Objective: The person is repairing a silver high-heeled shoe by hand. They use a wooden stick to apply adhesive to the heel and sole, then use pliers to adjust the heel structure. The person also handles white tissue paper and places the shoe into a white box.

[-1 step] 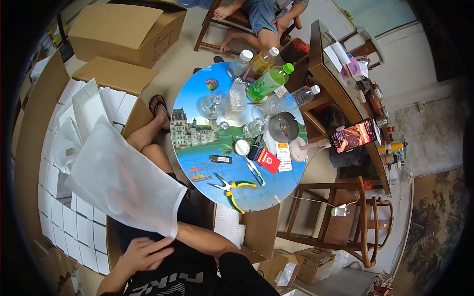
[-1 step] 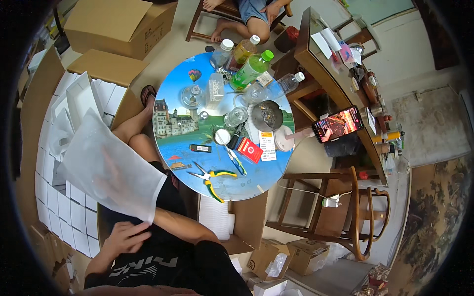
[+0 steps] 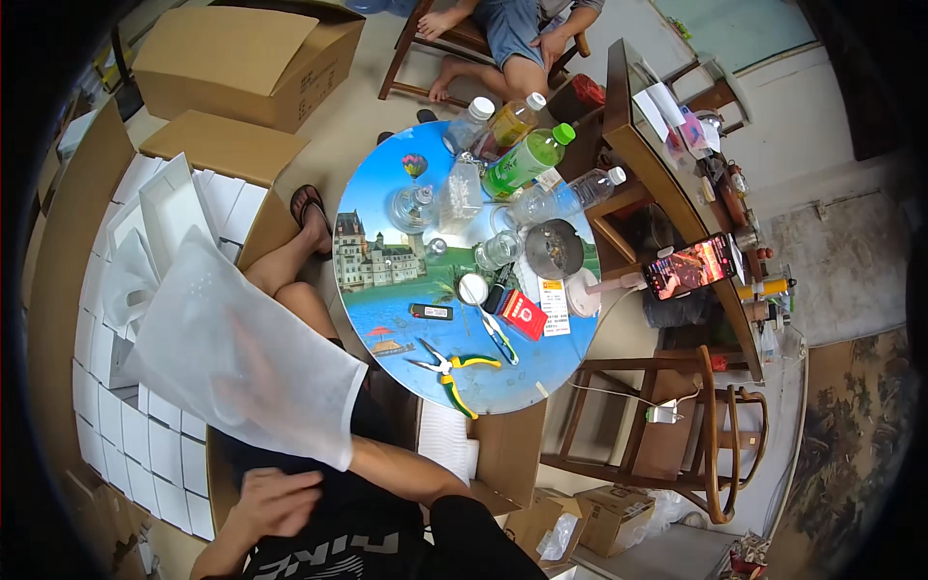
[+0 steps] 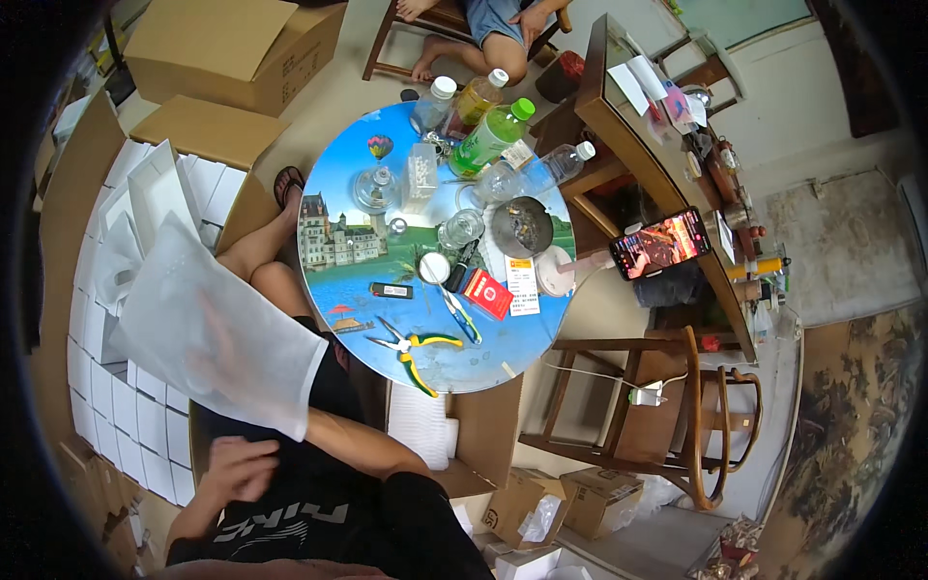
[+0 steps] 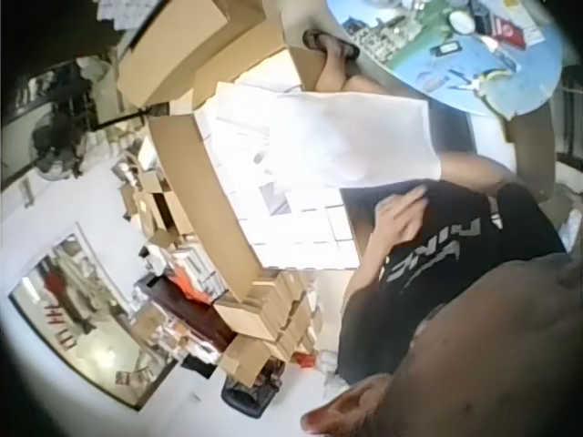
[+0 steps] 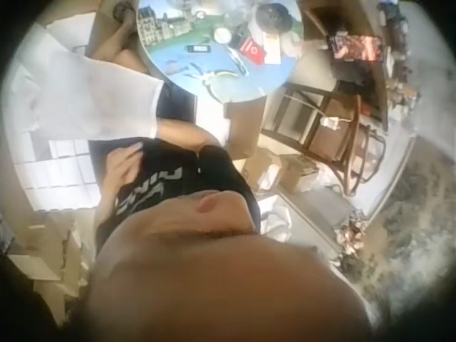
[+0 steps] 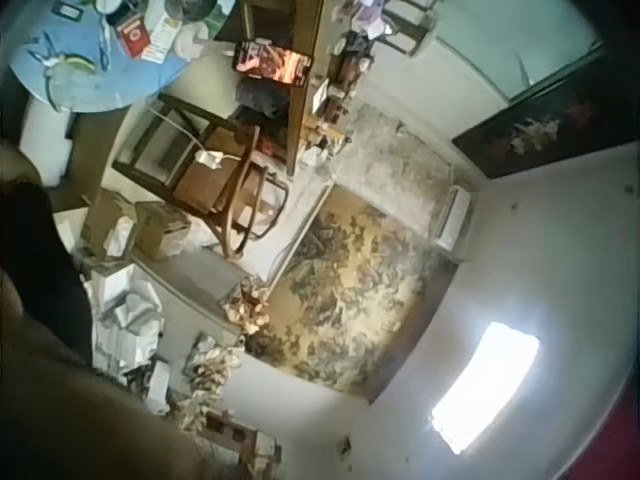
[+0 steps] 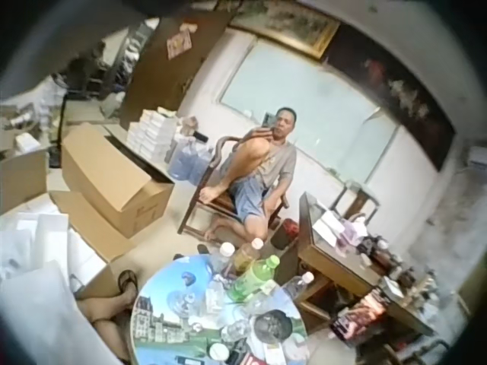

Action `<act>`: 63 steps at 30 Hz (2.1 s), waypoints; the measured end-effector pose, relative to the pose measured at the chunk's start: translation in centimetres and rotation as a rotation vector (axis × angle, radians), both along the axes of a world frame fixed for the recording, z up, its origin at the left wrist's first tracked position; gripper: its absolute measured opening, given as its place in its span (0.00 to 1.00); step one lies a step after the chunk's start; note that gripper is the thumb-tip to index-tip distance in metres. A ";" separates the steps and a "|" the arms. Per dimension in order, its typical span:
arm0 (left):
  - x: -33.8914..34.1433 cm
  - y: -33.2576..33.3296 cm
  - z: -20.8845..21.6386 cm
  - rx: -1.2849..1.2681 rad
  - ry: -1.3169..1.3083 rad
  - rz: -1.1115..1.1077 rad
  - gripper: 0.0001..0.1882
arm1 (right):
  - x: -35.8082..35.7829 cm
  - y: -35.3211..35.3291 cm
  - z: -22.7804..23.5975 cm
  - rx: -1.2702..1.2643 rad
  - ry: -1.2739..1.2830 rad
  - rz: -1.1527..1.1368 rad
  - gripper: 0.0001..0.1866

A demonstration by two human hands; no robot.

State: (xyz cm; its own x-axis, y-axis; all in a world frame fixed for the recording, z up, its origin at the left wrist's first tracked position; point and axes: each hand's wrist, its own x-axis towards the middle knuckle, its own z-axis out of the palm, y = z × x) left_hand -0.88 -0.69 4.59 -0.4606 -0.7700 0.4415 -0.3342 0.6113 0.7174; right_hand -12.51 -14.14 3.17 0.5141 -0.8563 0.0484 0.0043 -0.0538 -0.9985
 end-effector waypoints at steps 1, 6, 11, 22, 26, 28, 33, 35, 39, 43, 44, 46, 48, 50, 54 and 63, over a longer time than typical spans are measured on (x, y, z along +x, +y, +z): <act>1.3 0.4 0.0 0.040 0.107 0.135 0.06 | -1.0 0.1 0.4 -0.059 0.050 0.017 0.44; 7.9 3.7 -9.6 0.746 1.120 0.642 0.35 | -0.3 1.4 -0.8 -0.156 -0.117 0.146 0.45; 8.3 4.5 -13.7 0.743 1.306 0.512 0.46 | 1.3 1.9 -0.2 -0.038 -0.136 0.363 0.41; 6.0 -0.8 -7.9 0.626 1.416 0.785 0.33 | 0.0 2.2 -0.4 0.060 -0.080 0.351 0.22; 6.9 -2.4 -5.0 0.544 1.412 0.978 0.33 | -4.3 1.5 2.2 0.084 -0.072 -0.295 0.13; 6.2 -2.9 -4.5 0.563 1.424 0.943 0.33 | -5.7 0.8 5.0 -0.261 0.049 -0.314 0.32; 1.3 -4.8 -1.9 0.668 1.549 0.889 0.34 | -2.4 -0.2 6.6 -0.512 0.376 0.011 0.53; -0.9 -4.9 1.8 0.713 1.729 0.725 0.34 | -1.3 -0.2 4.0 -0.523 0.494 0.166 0.56; -1.6 -2.8 -1.0 0.799 1.848 0.363 0.30 | -0.7 1.0 4.7 -0.574 0.315 -0.104 0.35; 4.3 -5.4 4.9 1.116 0.768 0.132 0.27 | -5.5 1.2 0.7 -0.732 0.361 -0.367 0.16; 7.8 -4.8 4.4 1.099 0.782 0.283 0.26 | -6.1 1.5 0.9 -0.686 0.384 -0.318 0.15; 13.4 -5.5 1.3 0.897 0.753 0.841 0.26 | -6.4 1.7 1.2 -0.634 0.436 -0.195 0.14; 17.6 -8.4 -4.5 0.494 0.585 1.543 0.29 | -6.5 2.2 1.5 -0.583 0.443 -0.016 0.13; 20.7 -12.4 -8.9 0.370 0.641 1.742 0.33 | -6.0 2.6 1.0 -0.527 0.421 0.091 0.13; 24.8 -15.8 -17.1 0.493 0.853 1.510 0.33 | -5.1 2.8 2.1 -0.620 0.342 0.198 0.13; 29.9 -16.1 -17.6 0.594 0.544 1.486 0.14 | -7.3 2.8 0.0 -0.542 0.402 0.206 0.10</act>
State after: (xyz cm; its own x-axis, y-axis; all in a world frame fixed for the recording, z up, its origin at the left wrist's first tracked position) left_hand 28.98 -16.79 -13.05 0.8598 -0.4717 -0.1956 0.0153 -0.3591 0.9332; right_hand -19.82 -11.36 3.12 0.7306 -0.6489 0.2125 -0.2962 -0.5817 -0.7576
